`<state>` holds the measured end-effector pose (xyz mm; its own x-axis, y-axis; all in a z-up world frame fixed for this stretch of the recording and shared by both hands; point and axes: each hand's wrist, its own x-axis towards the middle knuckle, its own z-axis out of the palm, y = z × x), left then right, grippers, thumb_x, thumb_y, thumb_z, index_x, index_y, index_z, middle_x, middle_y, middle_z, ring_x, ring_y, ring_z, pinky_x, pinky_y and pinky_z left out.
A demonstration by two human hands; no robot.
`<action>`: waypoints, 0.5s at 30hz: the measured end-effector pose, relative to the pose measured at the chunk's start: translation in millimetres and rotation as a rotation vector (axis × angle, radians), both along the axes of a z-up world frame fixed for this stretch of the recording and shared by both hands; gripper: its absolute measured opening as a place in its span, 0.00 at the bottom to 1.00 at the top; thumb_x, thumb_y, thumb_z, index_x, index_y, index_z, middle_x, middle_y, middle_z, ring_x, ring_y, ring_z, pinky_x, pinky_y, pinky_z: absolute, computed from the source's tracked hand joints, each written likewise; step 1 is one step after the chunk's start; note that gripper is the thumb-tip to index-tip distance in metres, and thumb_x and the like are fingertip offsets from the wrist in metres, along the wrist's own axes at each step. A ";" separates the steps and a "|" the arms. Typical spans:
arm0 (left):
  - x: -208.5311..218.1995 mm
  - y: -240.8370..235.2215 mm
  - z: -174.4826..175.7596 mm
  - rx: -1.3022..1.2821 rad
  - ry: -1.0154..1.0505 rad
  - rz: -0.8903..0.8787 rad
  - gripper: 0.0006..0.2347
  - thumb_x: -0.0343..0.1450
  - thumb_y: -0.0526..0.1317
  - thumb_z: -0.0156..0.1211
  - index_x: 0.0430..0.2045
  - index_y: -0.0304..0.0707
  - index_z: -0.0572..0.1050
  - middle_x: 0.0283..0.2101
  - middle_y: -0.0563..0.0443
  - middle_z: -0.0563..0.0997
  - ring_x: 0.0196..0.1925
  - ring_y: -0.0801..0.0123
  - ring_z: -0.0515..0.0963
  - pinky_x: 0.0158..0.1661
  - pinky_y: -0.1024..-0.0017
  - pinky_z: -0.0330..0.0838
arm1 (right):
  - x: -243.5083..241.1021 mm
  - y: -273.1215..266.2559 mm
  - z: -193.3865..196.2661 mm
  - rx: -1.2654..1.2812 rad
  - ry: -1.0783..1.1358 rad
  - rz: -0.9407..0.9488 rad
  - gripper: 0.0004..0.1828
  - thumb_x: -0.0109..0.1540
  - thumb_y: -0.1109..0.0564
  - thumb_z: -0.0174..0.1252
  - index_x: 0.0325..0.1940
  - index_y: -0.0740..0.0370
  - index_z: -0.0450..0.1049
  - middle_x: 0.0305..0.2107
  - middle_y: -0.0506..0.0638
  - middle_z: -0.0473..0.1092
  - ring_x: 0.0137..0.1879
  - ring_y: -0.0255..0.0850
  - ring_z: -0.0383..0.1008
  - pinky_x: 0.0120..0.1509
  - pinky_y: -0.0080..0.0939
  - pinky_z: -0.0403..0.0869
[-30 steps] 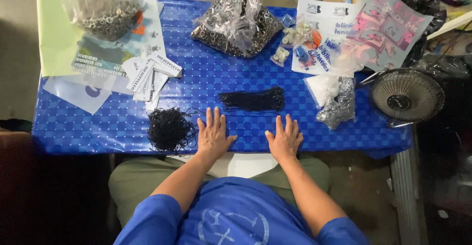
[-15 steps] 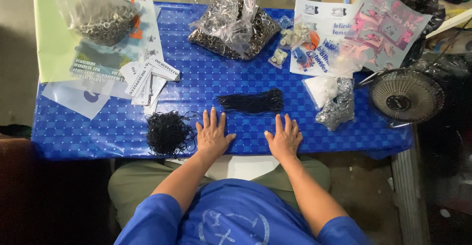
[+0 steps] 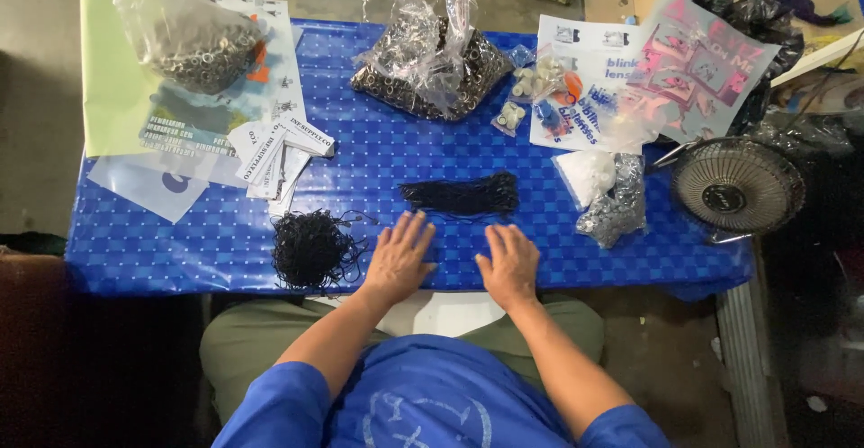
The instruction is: Sorting small black zip ties and other small components on a table into organized piles.
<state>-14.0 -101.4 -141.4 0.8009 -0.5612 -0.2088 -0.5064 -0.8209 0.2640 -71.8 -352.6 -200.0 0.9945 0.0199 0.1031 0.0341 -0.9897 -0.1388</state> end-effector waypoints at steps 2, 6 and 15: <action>-1.8 -7.6 -5.7 0.032 0.068 -0.088 0.32 0.71 0.56 0.57 0.70 0.49 0.58 0.74 0.45 0.56 0.76 0.51 0.52 0.65 0.48 0.59 | -0.7 11.5 2.8 0.033 0.095 0.034 0.31 0.62 0.41 0.59 0.69 0.47 0.65 0.62 0.44 0.62 0.71 0.48 0.60 0.68 0.61 0.60; 6.0 -22.3 -5.0 0.092 0.183 -0.096 0.33 0.72 0.61 0.50 0.72 0.50 0.55 0.76 0.48 0.52 0.78 0.51 0.48 0.67 0.45 0.54 | 10.2 18.8 15.4 0.033 0.236 0.035 0.33 0.63 0.41 0.58 0.70 0.53 0.63 0.68 0.47 0.58 0.74 0.48 0.57 0.70 0.66 0.60; 3.2 -14.9 -15.1 0.052 0.158 0.003 0.32 0.71 0.60 0.55 0.69 0.47 0.60 0.75 0.45 0.53 0.78 0.50 0.49 0.67 0.43 0.55 | 4.7 23.3 17.4 0.064 0.295 0.013 0.33 0.65 0.41 0.56 0.73 0.50 0.62 0.72 0.48 0.54 0.78 0.52 0.52 0.72 0.66 0.59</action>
